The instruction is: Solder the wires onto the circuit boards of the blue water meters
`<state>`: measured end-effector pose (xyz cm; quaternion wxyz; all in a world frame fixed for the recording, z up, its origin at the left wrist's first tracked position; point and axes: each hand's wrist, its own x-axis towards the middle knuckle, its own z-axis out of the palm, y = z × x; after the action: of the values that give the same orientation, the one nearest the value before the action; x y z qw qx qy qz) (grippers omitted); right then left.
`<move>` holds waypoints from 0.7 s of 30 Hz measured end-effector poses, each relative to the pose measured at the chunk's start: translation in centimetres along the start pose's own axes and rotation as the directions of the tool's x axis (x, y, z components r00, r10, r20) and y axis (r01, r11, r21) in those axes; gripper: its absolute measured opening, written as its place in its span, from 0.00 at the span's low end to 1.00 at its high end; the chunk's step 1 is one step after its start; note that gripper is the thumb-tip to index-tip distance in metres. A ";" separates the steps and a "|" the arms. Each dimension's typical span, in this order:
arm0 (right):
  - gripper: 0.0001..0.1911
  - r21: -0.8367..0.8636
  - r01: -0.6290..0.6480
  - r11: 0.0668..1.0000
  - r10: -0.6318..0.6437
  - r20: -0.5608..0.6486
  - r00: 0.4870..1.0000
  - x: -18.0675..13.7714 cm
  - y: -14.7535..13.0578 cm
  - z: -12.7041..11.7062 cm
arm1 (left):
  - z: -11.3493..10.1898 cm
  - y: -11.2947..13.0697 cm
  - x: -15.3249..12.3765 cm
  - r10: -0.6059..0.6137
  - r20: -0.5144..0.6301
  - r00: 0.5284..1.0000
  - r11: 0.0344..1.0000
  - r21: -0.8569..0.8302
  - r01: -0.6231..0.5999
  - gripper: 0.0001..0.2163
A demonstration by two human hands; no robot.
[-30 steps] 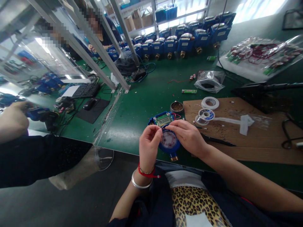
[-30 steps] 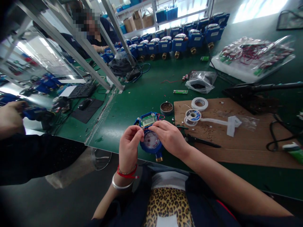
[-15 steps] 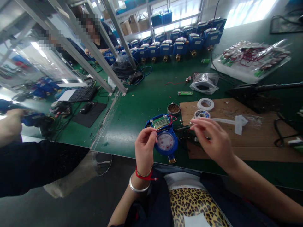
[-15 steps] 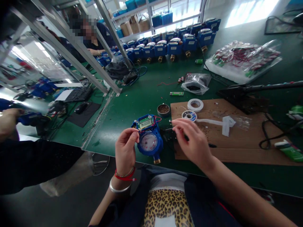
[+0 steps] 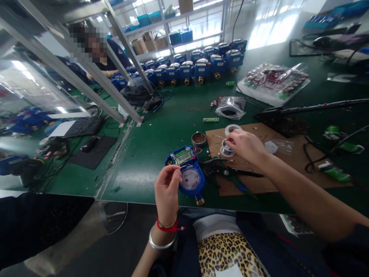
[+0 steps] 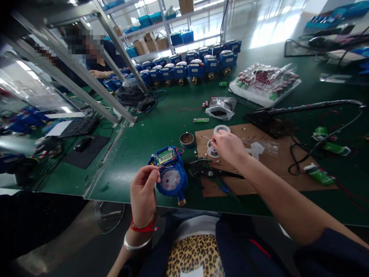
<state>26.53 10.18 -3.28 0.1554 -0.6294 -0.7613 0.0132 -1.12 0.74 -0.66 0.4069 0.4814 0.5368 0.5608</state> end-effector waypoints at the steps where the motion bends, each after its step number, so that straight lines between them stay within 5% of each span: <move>1: 0.11 -0.014 -0.011 1.000 0.011 0.022 1.000 0.2 -0.1 0.0 | 0.0 0.0 0.0 0.001 0.000 1.000 1.000 0.009 -0.001 0.05; 9: 0.10 0.040 -0.097 0.994 0.089 0.160 0.983 1.7 -0.7 -0.2 | 0.1 -0.1 0.0 0.001 0.002 1.000 1.000 0.010 -0.001 0.05; 16: 0.11 0.323 -0.181 0.929 0.094 0.267 0.959 2.0 0.8 -2.0 | 0.1 0.1 -0.2 0.000 -0.005 1.000 1.000 0.014 0.000 0.06; 18: 0.09 0.599 -0.295 0.745 0.115 0.321 0.940 1.2 1.4 -2.2 | 0.1 0.1 -0.2 0.000 -0.008 1.000 1.000 0.016 0.000 0.06; 21: 0.04 0.881 -0.391 0.266 0.160 0.359 0.919 0.0 2.1 -2.0 | 0.2 0.1 -0.1 0.001 -0.008 1.000 1.000 0.024 -0.001 0.06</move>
<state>29.04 10.21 -1.81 0.4100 -0.5382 -0.4988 0.5416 -0.93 0.63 -0.61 0.3986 0.4843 0.5448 0.5566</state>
